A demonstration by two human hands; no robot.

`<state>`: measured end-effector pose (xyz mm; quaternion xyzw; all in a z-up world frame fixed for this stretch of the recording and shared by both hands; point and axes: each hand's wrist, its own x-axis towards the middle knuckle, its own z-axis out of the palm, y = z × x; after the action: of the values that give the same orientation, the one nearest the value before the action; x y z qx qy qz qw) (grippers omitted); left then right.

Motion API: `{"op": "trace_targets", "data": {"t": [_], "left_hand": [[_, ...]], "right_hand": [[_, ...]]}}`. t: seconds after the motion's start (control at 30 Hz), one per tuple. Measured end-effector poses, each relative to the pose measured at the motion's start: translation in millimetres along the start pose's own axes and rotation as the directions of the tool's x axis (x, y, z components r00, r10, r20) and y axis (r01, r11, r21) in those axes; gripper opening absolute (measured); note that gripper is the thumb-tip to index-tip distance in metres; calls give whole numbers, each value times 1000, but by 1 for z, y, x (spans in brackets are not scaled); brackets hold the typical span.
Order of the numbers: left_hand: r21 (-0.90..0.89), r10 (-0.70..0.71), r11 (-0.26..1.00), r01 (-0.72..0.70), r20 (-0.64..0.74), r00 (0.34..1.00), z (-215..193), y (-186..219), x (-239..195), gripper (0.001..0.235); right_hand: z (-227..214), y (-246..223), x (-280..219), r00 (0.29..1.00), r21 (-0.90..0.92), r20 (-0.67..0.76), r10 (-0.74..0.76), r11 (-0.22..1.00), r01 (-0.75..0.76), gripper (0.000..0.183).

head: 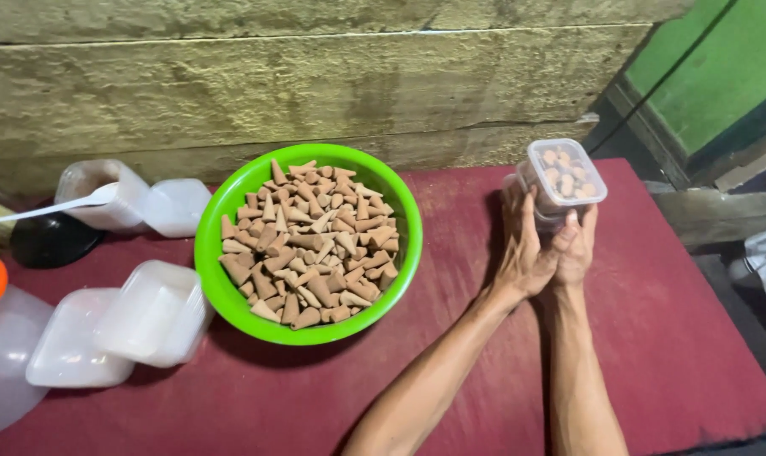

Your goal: Packing small cone-shaped snacks from a large bowl into small plastic containers.

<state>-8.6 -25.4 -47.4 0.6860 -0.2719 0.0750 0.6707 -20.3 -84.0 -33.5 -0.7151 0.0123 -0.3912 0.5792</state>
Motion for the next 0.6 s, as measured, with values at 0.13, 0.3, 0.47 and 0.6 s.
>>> {"op": "trace_targets", "data": {"t": [0.13, 0.3, 0.47, 0.6], "left_hand": [[24, 24, 999, -23, -77, 997, 4, -1, 5, 96], [48, 57, 998, -49, -188, 980, 10, -1, 10, 90], [84, -134, 984, 155, -220, 966, -18, 58, 7, 100], [68, -180, 980, 186, -87, 980, -40, 73, 10, 89]], "right_hand": [[5, -15, -4, 1000, 47, 22, -16, 999, 15, 50], [-40, 74, 16, 998, 322, 61, 3, 946, -23, 55], [-41, 75, 20, 978, 362, 137, -155, 927, 97, 52], [-36, 63, 19, 958, 287, 123, -258, 934, 214, 62]]}}
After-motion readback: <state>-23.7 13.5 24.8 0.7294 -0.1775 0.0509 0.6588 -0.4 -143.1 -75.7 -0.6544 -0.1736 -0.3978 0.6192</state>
